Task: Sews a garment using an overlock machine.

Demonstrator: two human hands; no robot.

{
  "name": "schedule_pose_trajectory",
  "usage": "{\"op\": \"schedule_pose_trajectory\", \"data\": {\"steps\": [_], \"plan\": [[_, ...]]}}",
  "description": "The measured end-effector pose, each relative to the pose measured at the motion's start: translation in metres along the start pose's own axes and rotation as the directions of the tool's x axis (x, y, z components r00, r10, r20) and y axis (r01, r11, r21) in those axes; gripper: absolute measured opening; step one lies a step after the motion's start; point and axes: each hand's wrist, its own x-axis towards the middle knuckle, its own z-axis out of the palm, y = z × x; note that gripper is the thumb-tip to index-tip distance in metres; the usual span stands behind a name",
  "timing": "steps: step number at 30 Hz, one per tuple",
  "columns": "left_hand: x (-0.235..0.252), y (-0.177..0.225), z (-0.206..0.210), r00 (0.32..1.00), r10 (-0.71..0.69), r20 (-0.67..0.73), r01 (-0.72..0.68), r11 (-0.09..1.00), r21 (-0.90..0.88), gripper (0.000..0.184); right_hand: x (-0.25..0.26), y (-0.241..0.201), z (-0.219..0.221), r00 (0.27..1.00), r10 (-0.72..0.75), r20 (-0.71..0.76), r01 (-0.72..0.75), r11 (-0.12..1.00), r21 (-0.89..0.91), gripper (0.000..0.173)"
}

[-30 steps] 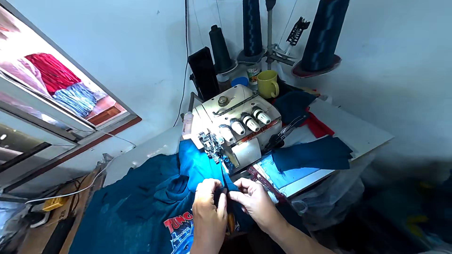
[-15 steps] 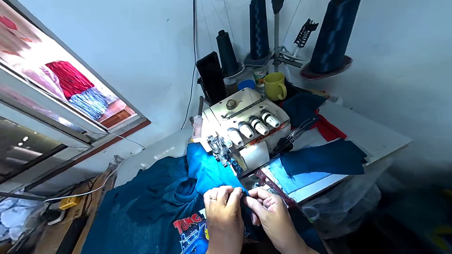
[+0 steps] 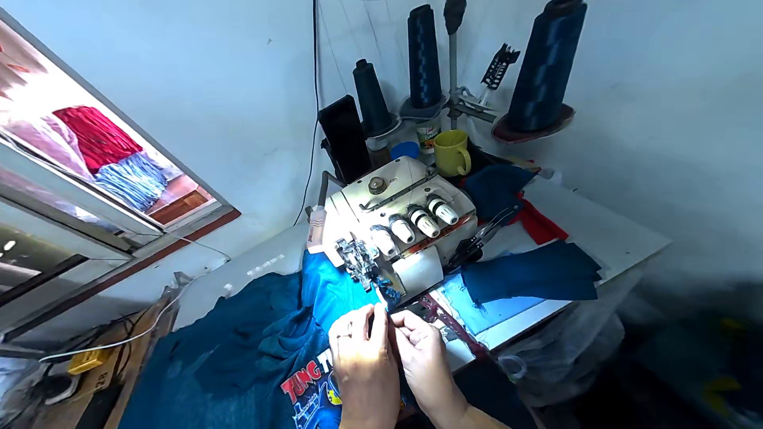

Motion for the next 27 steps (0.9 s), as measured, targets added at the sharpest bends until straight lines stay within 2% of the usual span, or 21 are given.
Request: {"op": "schedule_pose_trajectory", "data": {"steps": [3,5,9,11,14,16,19,22,25,27], "plan": [[-0.001,0.003,0.001,0.998,0.004,0.057,-0.008,0.996,0.086,0.027,0.0,0.0,-0.001,0.998,0.004,0.056,-0.004,1.0,-0.002,0.022],[-0.003,-0.003,0.004,0.998,0.013,0.053,-0.016,0.998,0.062,0.029,-0.001,0.002,-0.004,0.994,0.018,0.105,-0.014,0.999,-0.035,0.024],[-0.011,-0.018,0.012,0.999,0.03,0.021,-0.029,0.999,-0.027,0.033,-0.002,0.008,-0.017,0.965,0.067,0.252,0.009,0.957,-0.289,0.021],[-0.013,-0.023,0.015,0.999,0.03,0.018,-0.029,0.998,-0.059,0.036,-0.003,0.014,-0.018,0.947,0.041,0.32,0.074,0.938,-0.339,0.023],[-0.01,-0.03,0.015,0.999,0.024,0.026,-0.022,0.995,-0.096,0.038,-0.003,0.022,-0.016,0.92,-0.051,0.389,0.172,0.944,-0.283,0.026],[-0.007,-0.036,0.012,0.999,0.018,0.05,-0.01,0.986,-0.166,0.039,0.0,0.027,-0.016,0.906,-0.07,0.417,0.173,0.962,-0.213,0.025],[-0.009,-0.045,0.01,0.998,0.008,0.064,0.01,0.96,-0.28,0.036,-0.001,0.035,-0.016,0.938,-0.074,0.339,0.137,0.977,-0.166,0.021],[-0.005,-0.05,0.009,0.997,-0.016,0.081,0.041,0.947,-0.318,0.035,-0.006,0.047,-0.013,0.954,-0.118,0.274,0.172,0.968,-0.184,0.022],[0.006,-0.062,0.011,0.989,-0.06,0.133,0.099,0.945,-0.312,0.036,-0.008,0.055,-0.014,0.935,-0.194,0.296,0.245,0.958,-0.146,0.021],[0.016,-0.068,0.013,0.979,-0.108,0.174,0.159,0.935,-0.316,0.034,-0.006,0.053,-0.017,0.929,-0.191,0.317,0.227,0.971,-0.08,0.019]]}}
